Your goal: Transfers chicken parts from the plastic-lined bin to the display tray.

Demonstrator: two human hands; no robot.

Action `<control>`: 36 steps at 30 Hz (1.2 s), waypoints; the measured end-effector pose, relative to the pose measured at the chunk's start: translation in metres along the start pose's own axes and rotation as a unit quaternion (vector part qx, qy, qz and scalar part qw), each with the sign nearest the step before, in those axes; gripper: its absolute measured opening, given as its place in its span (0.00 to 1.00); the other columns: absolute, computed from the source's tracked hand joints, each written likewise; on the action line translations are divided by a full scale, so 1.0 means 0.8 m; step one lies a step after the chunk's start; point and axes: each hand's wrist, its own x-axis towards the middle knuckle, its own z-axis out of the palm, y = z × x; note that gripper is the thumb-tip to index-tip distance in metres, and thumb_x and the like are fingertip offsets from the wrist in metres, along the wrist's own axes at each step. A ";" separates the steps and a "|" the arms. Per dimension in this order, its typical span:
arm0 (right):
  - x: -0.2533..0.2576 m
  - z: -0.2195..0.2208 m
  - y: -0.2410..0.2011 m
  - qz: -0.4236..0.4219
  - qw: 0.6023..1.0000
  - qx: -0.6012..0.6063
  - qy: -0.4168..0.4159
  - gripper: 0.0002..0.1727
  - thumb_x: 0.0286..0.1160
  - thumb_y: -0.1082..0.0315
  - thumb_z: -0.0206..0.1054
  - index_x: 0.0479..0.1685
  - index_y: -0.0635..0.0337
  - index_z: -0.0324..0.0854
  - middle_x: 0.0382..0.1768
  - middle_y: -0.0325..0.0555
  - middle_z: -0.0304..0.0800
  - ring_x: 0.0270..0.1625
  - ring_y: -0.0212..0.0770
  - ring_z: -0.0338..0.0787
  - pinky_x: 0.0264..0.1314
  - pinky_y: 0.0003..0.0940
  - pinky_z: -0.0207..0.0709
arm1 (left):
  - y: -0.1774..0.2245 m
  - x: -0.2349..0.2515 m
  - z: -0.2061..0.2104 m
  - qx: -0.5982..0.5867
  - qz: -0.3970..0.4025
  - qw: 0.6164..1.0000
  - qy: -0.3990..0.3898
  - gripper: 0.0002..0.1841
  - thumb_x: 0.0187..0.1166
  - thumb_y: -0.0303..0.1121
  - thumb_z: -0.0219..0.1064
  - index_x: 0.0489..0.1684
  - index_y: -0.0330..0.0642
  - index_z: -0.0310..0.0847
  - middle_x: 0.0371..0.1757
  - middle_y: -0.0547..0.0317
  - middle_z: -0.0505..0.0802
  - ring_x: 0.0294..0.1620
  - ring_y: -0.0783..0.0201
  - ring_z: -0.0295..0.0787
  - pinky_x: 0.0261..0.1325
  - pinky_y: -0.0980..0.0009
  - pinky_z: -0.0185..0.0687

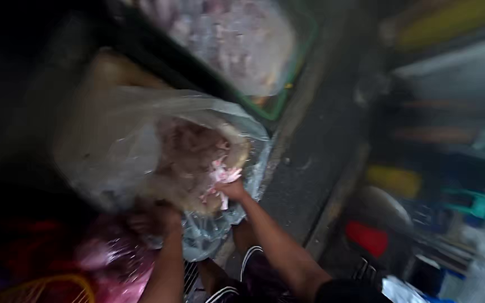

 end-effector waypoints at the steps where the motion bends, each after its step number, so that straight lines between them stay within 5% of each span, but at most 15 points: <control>1: 0.008 0.000 0.002 -0.026 1.000 0.002 0.015 0.39 0.52 0.71 0.87 0.69 0.74 0.76 0.55 0.58 0.93 0.57 0.40 0.93 0.68 0.38 0.86 | 0.000 0.004 0.007 0.010 0.000 1.000 0.020 0.37 0.77 0.50 0.66 0.88 0.50 0.66 0.88 0.27 0.64 0.87 0.27 0.60 0.81 0.36 0.61; 4: 0.040 0.009 -0.008 -0.123 0.989 -0.078 0.025 0.37 0.55 0.66 0.87 0.69 0.70 0.80 0.60 0.58 0.91 0.65 0.42 0.90 0.75 0.41 0.82 | -0.009 0.011 0.015 0.006 0.001 1.000 0.009 0.36 0.78 0.50 0.64 0.88 0.52 0.66 0.91 0.27 0.59 0.87 0.26 0.58 0.82 0.35 0.61; 7: 0.074 0.036 -0.050 -0.133 0.958 -0.252 -0.022 0.38 0.59 0.57 0.85 0.73 0.64 0.79 0.70 0.63 0.84 0.73 0.57 0.84 0.79 0.57 0.76 | -0.007 0.012 0.018 0.003 -0.009 1.000 0.027 0.34 0.76 0.48 0.66 0.85 0.53 0.71 0.90 0.28 0.59 0.86 0.27 0.61 0.79 0.37 0.64; 13: 0.105 0.148 -0.061 -0.149 0.881 -0.427 -0.138 0.34 0.63 0.55 0.83 0.73 0.46 0.79 0.74 0.64 0.78 0.68 0.68 0.85 0.60 0.69 0.84 | -0.011 0.014 0.020 0.022 -0.007 0.999 0.048 0.32 0.74 0.48 0.67 0.82 0.55 0.75 0.90 0.29 0.61 0.84 0.30 0.66 0.77 0.42 0.69; 17: 0.105 0.193 -0.062 -0.084 0.875 -0.453 -0.151 0.25 0.80 0.59 0.69 0.77 0.40 0.78 0.84 0.69 0.64 0.69 0.73 0.82 0.59 0.71 0.82 | -0.010 0.015 0.022 0.011 0.001 0.998 0.066 0.32 0.73 0.46 0.68 0.81 0.53 0.76 0.89 0.27 0.61 0.83 0.29 0.67 0.76 0.42 0.70; 21: 0.117 0.204 -0.064 -0.038 0.884 -0.449 -0.125 0.29 0.77 0.60 0.72 0.79 0.41 0.75 0.88 0.72 0.54 0.73 0.80 0.76 0.60 0.77 0.78 | -0.011 0.017 0.026 0.021 0.000 0.997 0.075 0.31 0.72 0.48 0.68 0.80 0.55 0.76 0.89 0.28 0.62 0.83 0.31 0.68 0.75 0.44 0.71; 26: 0.135 0.197 -0.073 -0.028 0.875 -0.460 -0.149 0.37 0.64 0.59 0.80 0.78 0.49 0.75 0.84 0.73 0.63 0.70 0.75 0.81 0.62 0.73 0.79 | -0.015 0.020 0.026 0.016 0.001 0.997 0.081 0.31 0.72 0.46 0.68 0.79 0.55 0.78 0.87 0.27 0.66 0.81 0.30 0.71 0.73 0.43 0.71; 29: 0.146 0.170 -0.075 -0.045 0.876 -0.444 -0.180 0.36 0.63 0.52 0.78 0.75 0.53 0.79 0.71 0.63 0.83 0.72 0.64 0.83 0.71 0.68 0.76 | -0.017 0.018 0.020 -0.012 0.005 0.998 0.057 0.33 0.73 0.47 0.68 0.82 0.52 0.74 0.88 0.25 0.62 0.84 0.27 0.65 0.77 0.38 0.68; 36: 0.133 0.079 -0.043 0.020 0.969 -0.183 -0.164 0.34 0.63 0.60 0.81 0.71 0.63 0.78 0.58 0.60 0.90 0.58 0.52 0.92 0.65 0.56 0.85 | -0.015 0.020 0.013 -0.013 0.006 0.997 0.078 0.31 0.76 0.44 0.65 0.82 0.51 0.74 0.87 0.26 0.65 0.85 0.27 0.64 0.77 0.37 0.66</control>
